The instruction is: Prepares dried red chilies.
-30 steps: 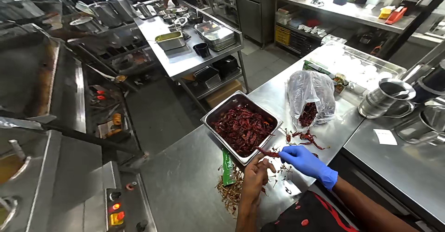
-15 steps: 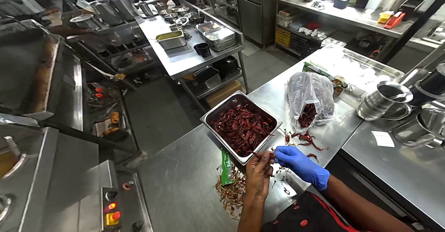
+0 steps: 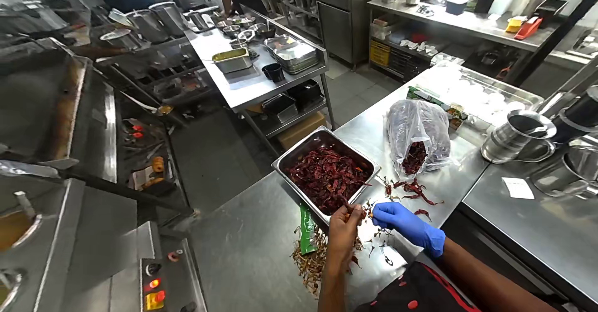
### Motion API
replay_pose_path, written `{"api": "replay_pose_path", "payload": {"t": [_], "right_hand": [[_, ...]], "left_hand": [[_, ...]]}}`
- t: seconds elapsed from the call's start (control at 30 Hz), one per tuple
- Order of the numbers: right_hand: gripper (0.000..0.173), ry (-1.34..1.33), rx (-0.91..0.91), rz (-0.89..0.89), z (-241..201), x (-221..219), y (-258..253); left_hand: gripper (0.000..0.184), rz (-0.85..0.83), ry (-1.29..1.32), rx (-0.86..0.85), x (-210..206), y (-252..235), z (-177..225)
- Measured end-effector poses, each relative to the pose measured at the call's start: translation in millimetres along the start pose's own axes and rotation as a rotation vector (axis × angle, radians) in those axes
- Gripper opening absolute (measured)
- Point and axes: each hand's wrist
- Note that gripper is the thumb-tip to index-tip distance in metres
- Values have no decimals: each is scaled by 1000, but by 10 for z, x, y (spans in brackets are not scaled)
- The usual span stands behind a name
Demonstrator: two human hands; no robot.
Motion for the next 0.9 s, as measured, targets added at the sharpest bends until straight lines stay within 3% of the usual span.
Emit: {"api": "replay_pose_path", "payload": {"t": [0.1, 0.2, 0.33, 0.4, 0.5, 0.63, 0.8, 0.9], "right_hand": [[35, 101, -139, -18, 196, 150, 71], [38, 282, -204, -30, 440, 245, 134], [38, 692, -206, -15, 607, 216, 151], [34, 781, -160, -4, 672, 183, 166], [29, 782, -64, 32, 742, 141, 196], [23, 768, -12, 93, 905, -2, 267], [64, 747, -6, 18, 769, -263, 239], [54, 847, 68, 237, 777, -42, 222]], "left_hand": [[36, -78, -744, 1, 321, -302, 149], [45, -105, -1048, -26, 533, -556, 471], [55, 114, -935, -163, 614, -941, 792], [67, 295, -913, -279, 656, -1131, 660], [55, 458, -922, -367, 656, -1115, 355], [35, 524, -804, -478, 382, -735, 39], [28, 488, -701, -504, 173, -415, -314], [27, 506, -685, -484, 286, -259, -389]]}}
Point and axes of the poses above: each hand's wrist, its own y-axis away from the middle knuckle, its own x-axis out of the back of the hand, z = x × y, and after that the axes turned 9 degrees about -y, right-handed
